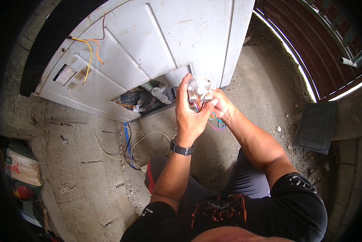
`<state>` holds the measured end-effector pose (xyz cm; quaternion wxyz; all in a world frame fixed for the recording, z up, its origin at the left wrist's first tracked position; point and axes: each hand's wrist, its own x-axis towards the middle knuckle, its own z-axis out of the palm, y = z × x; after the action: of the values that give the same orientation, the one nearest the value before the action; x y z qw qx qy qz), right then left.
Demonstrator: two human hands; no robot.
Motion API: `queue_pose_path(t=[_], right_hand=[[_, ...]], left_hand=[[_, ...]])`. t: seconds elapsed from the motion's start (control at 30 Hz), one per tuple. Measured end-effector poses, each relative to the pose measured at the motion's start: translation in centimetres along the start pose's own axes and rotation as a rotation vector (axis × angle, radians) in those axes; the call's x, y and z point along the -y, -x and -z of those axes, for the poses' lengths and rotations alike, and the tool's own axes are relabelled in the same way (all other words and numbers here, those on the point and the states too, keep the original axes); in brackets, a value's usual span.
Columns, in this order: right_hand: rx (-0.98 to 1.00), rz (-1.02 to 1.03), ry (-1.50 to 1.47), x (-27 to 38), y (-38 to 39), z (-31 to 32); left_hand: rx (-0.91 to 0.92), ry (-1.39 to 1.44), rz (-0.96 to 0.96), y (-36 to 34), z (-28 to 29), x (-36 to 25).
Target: The person holds a white plastic timer component for an appliance, turning it over by hand to view different sides and handling the attached colored wires.
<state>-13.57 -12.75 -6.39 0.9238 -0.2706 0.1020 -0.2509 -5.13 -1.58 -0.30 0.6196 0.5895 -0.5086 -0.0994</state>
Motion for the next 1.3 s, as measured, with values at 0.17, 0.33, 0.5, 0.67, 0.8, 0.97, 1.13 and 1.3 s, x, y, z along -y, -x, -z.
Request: queue_pose_path(t=[0.17,0.33,0.5,0.67,0.8,0.97,1.13,1.3], right_hand=[[0.018,-0.008,0.005,0.1,0.0,0.1],[0.020,-0.010,-0.003,0.1,0.0,0.1],[0.023,0.003,-0.012,0.2,0.2,-0.1],[-0.017,0.002,0.029,0.3,0.2,-0.4],[0.027,0.000,0.019,0.4,0.1,0.1],[0.028,0.001,0.023,0.5,0.3,-0.5],[-0.004,0.007,0.039,0.6,0.4,-0.9],[0.017,0.008,0.025,0.5,0.2,-0.7]], left_hand=[[-0.004,0.002,-0.011,0.0,0.0,0.1],[-0.003,0.014,-0.010,0.0,0.0,0.2],[0.006,0.008,-0.008,0.0,0.0,-0.1],[0.009,0.031,-0.013,0.1,0.0,0.2],[0.013,0.042,-0.011,0.1,-0.2,0.2],[0.017,0.029,-0.002,0.0,0.0,0.1],[0.018,0.051,0.003,0.1,-0.1,0.2],[0.013,0.077,0.004,0.1,-0.1,0.3]])
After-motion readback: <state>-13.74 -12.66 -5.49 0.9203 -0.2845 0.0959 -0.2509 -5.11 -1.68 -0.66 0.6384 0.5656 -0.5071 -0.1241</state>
